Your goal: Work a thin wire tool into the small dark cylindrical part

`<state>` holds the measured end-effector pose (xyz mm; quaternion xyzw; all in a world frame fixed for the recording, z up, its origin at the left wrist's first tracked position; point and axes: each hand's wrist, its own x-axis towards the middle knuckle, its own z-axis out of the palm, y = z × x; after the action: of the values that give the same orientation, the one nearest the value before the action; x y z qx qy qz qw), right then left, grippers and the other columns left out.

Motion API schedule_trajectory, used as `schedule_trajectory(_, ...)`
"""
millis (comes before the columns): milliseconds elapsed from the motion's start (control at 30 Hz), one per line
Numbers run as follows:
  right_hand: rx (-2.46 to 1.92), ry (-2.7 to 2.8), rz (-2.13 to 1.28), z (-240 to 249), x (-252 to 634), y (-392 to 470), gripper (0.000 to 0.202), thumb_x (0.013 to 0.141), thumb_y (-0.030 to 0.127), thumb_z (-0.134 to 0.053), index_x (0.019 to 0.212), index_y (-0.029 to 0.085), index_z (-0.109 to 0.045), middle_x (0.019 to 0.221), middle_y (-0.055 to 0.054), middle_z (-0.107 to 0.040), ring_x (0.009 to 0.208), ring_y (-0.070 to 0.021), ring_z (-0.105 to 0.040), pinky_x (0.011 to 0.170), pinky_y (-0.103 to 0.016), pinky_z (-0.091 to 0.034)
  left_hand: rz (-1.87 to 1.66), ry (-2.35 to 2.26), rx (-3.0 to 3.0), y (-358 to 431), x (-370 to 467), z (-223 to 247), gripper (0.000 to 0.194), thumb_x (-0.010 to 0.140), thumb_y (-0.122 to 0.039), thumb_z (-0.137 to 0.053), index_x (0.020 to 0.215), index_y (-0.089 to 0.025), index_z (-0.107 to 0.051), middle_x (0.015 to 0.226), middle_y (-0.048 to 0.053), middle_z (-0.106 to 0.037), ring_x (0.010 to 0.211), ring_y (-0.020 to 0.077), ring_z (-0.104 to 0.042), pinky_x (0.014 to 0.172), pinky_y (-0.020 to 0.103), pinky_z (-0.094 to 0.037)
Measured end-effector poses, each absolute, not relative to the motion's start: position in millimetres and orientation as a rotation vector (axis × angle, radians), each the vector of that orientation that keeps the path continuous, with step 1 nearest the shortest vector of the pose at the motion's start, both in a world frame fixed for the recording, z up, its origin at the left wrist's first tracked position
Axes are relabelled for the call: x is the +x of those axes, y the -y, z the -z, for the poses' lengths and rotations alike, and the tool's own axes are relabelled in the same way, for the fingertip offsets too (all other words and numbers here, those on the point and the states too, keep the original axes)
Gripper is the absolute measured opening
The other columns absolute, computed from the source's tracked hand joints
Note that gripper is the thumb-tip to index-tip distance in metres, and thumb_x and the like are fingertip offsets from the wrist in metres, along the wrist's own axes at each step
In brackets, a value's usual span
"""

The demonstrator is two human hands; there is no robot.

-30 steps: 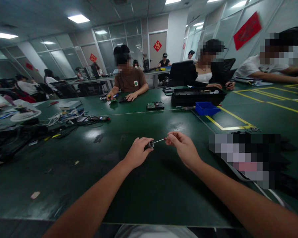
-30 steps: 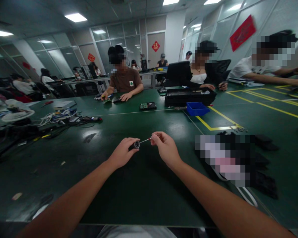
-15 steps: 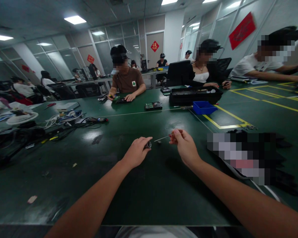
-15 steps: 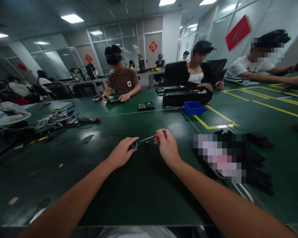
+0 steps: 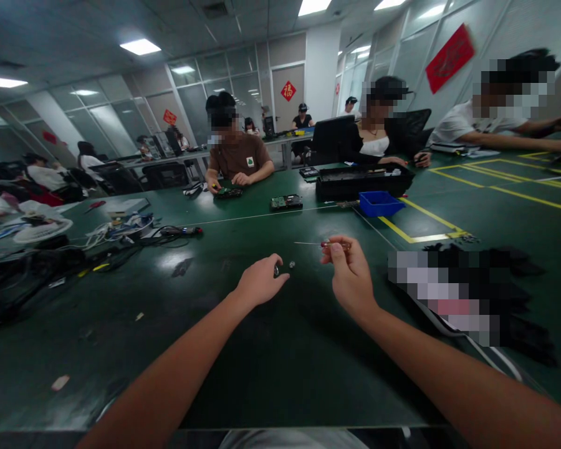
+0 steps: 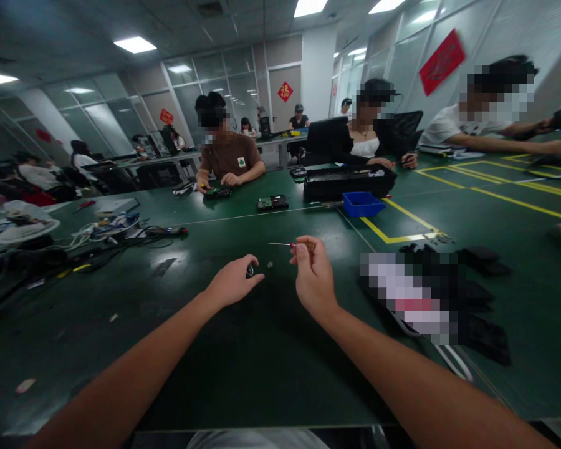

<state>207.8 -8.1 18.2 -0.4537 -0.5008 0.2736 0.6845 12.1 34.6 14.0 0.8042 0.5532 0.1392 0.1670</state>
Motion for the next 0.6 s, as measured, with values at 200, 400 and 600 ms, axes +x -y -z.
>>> schedule_trajectory(200,-1.036,1.145,-0.627,-16,208,7,0.017,0.097,0.038,-0.048,0.106,0.025,-0.056,0.090,-0.002,-0.062,0.076,-0.0174,-0.059,0.075,-0.037,-0.048,-0.232,-1.639,2.366,-57,41,-8,0.032,0.088,-0.046,-0.061,0.115,-0.029,-0.064,0.110,0.005,-0.068,0.100,0.0275,-0.063,0.080,0.038,-0.050)
schedule_trajectory(400,-1.028,1.152,-0.664,-14,209,7,0.019,0.098,0.040,-0.048,0.107,0.026,-0.056,0.094,-0.002,-0.063,0.077,-0.0172,-0.060,0.077,-0.037,-0.048,-0.278,-1.642,2.323,-71,54,-4,0.023,0.090,-0.040,-0.056,0.100,-0.023,-0.069,0.102,0.009,-0.069,0.095,0.0277,-0.063,0.081,0.039,-0.048)
schedule_trajectory(600,-1.031,1.147,-0.691,-17,208,9,0.019,0.096,0.041,-0.049,0.106,0.026,-0.056,0.092,-0.002,-0.064,0.077,-0.0180,-0.060,0.077,-0.036,-0.049,-0.476,-1.548,2.170,-79,36,-8,0.021,0.088,-0.038,-0.057,0.095,-0.020,-0.068,0.096,0.009,-0.069,0.088,0.0244,-0.063,0.077,0.035,-0.047)
